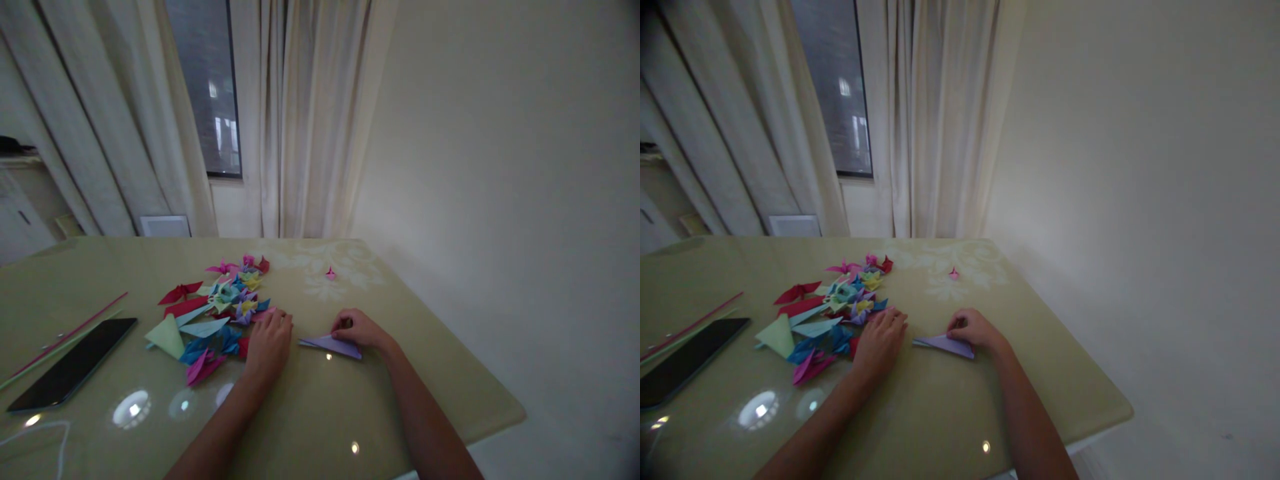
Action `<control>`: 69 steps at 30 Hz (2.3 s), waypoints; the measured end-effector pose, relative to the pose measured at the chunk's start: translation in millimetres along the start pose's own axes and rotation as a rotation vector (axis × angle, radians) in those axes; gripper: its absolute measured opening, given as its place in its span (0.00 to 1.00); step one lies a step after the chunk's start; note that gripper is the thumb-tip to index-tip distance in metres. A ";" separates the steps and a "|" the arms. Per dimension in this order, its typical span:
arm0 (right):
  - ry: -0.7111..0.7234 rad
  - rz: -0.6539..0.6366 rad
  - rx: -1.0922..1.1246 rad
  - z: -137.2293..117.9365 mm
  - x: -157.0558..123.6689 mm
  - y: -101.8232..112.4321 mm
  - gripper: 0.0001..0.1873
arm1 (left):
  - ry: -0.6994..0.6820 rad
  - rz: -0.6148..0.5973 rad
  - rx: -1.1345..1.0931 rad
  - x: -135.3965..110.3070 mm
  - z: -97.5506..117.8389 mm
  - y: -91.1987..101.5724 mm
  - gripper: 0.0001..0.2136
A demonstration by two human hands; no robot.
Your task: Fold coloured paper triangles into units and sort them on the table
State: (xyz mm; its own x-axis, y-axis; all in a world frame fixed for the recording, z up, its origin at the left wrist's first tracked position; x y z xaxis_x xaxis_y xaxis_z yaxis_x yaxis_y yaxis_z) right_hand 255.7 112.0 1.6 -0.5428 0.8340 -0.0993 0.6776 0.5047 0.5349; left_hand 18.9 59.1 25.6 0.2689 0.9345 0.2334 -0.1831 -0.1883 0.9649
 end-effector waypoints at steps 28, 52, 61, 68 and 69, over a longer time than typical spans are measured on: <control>0.084 -0.098 -0.128 -21.7 -3.3 -16.6 0.27 | 0.199 -0.012 -0.102 7.0 -59.0 -1.8 0.23; 0.179 -0.206 -0.249 -39.4 -4.8 -32.4 0.19 | 0.201 -0.123 0.098 4.1 -67.7 -2.1 0.13; 0.178 -0.155 -0.189 -38.7 -5.0 -30.0 0.21 | 0.155 -0.027 0.110 5.9 -61.6 4.1 0.13; 0.158 -0.040 -0.104 -37.0 -3.9 -24.8 0.19 | 0.180 0.320 -0.121 3.7 -64.2 29.8 0.15; 0.161 -0.026 -0.110 -37.9 -3.8 -23.9 0.19 | 0.176 0.382 -0.181 2.1 -65.1 34.1 0.15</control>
State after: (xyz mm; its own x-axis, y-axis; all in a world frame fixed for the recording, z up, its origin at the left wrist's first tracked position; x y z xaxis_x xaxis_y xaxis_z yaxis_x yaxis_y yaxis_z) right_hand 222.7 88.4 21.0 -0.6377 0.7701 0.0163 0.6089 0.4911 0.6230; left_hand -48.4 74.3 51.2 -0.0117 0.8483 0.5294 -0.4046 -0.4882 0.7733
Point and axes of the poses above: each hand's wrist, its own x-axis towards the middle knuckle, its own y-axis out of the back of the hand, z = x × y, the point moved 6 cm from there along x, towards the middle knuckle, and after that the axes turned 8 degrees about -z, right-handed, at the moved point
